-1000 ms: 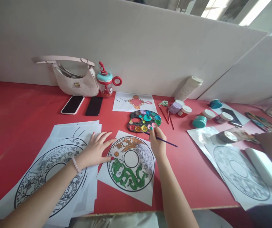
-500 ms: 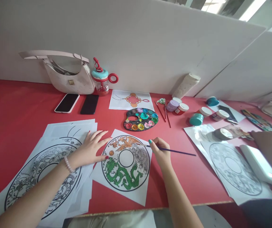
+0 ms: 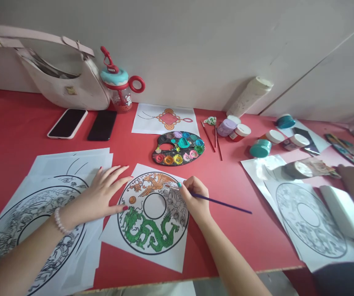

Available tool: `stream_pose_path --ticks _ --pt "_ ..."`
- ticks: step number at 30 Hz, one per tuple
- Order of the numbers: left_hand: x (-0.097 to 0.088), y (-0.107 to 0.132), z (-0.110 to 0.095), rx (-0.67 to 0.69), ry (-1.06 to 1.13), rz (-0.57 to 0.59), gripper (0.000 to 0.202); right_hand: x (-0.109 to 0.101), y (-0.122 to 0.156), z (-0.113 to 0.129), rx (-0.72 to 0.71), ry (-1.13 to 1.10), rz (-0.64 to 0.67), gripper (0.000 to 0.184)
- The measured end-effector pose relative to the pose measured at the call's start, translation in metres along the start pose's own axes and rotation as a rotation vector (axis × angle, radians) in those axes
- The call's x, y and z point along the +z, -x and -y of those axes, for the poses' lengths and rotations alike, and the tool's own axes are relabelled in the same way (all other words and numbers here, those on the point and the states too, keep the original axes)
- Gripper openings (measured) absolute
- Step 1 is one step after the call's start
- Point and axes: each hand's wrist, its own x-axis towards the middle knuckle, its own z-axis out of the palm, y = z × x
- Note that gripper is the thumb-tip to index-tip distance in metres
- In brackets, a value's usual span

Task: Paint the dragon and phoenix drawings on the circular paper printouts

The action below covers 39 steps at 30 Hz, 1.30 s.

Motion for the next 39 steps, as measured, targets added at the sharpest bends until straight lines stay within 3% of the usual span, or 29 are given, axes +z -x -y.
stream_pose_path --ticks 7,17,24,31,39 --pt "-0.0010 0.0031 -0.0020 0.013 -0.018 0.001 0.068 0.0050 0.0014 0.0013 -0.151 -0.042 0.147 0.036" --pt "-0.0033 0.0020 -0.0015 0.052 -0.041 -0.011 0.066 0.0045 -0.0021 0.0028 -0.229 0.086 0.202 0.034" --pt "-0.0028 0.0021 -0.0013 0.044 -0.032 0.006 0.065 0.0028 -0.0020 0.0019 -0.222 0.116 0.140 0.035" --pt "-0.0041 0.0020 -0.0015 0.060 -0.055 -0.004 0.066 0.0030 -0.0003 0.0004 -0.243 0.171 0.191 0.034" --pt "-0.0053 0.0001 -0.0026 0.078 -0.074 -0.005 0.068 0.0024 -0.0008 0.0016 -0.232 0.160 0.147 0.034"
